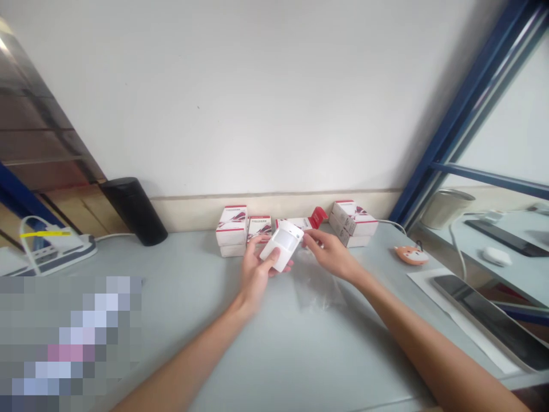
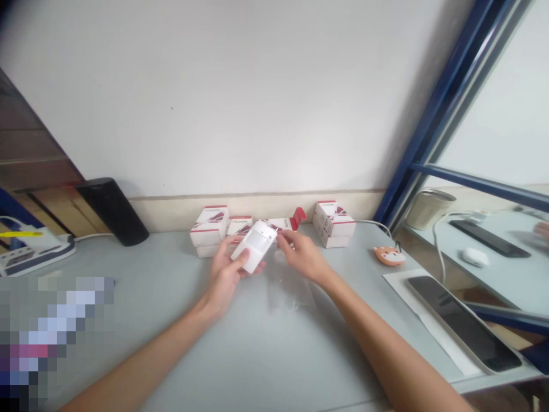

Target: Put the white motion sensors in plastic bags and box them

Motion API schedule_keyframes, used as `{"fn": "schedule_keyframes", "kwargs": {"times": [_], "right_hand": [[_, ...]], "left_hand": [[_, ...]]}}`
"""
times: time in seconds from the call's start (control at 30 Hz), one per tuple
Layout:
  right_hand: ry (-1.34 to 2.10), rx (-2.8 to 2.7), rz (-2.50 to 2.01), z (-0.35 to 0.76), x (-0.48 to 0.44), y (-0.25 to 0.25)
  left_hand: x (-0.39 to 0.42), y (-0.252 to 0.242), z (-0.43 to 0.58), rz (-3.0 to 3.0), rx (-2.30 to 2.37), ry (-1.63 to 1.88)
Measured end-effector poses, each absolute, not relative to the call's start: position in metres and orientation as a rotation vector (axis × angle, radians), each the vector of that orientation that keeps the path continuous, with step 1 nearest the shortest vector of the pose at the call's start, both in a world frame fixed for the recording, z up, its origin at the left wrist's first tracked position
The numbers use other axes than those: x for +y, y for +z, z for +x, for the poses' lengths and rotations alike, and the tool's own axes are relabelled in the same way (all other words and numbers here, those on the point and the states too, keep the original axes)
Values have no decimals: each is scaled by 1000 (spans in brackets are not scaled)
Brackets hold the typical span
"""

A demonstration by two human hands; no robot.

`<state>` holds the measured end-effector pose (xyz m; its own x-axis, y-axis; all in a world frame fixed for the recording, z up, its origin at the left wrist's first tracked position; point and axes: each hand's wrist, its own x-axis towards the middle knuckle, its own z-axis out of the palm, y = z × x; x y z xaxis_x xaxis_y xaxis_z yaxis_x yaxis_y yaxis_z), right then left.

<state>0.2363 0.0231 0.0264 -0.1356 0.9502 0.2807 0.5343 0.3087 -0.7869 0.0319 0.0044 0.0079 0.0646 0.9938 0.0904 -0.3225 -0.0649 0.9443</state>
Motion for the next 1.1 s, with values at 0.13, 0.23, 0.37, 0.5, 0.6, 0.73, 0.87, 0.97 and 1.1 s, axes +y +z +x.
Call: {"fn": "schedule_keyframes", "kwargs": {"times": [0.13, 0.23, 0.37, 0.5, 0.6, 0.73, 0.87, 0.97, 1.1], "right_hand": [[824, -1735, -1279, 236, 20, 36], [895, -1668, -1223, 237, 17, 39], [967, -1536, -1167, 238, 18, 38], [1013, -1418, -1105, 241, 23, 34], [1020, -1393, -1081, 245, 25, 35], [1079, -1509, -1095, 249, 25, 36], [1153, -1501, -1104, 247, 24, 32], [1276, -1408, -1082, 244, 24, 27], [1232, -1331, -1131, 249, 31, 24]], "left_hand": [[4, 8, 31, 1088, 822, 1334], [4, 8, 31, 1117, 791, 1321], [4, 6, 31, 1168, 778, 1206], [2, 0, 33, 1283, 792, 1066], [0, -1, 34, 1294, 783, 989], [-3, 7, 31, 1100, 799, 999], [-3, 15, 31, 928, 701, 1015], [-3, 16, 33, 841, 588, 952], [-2, 15, 34, 818, 551, 825]]}}
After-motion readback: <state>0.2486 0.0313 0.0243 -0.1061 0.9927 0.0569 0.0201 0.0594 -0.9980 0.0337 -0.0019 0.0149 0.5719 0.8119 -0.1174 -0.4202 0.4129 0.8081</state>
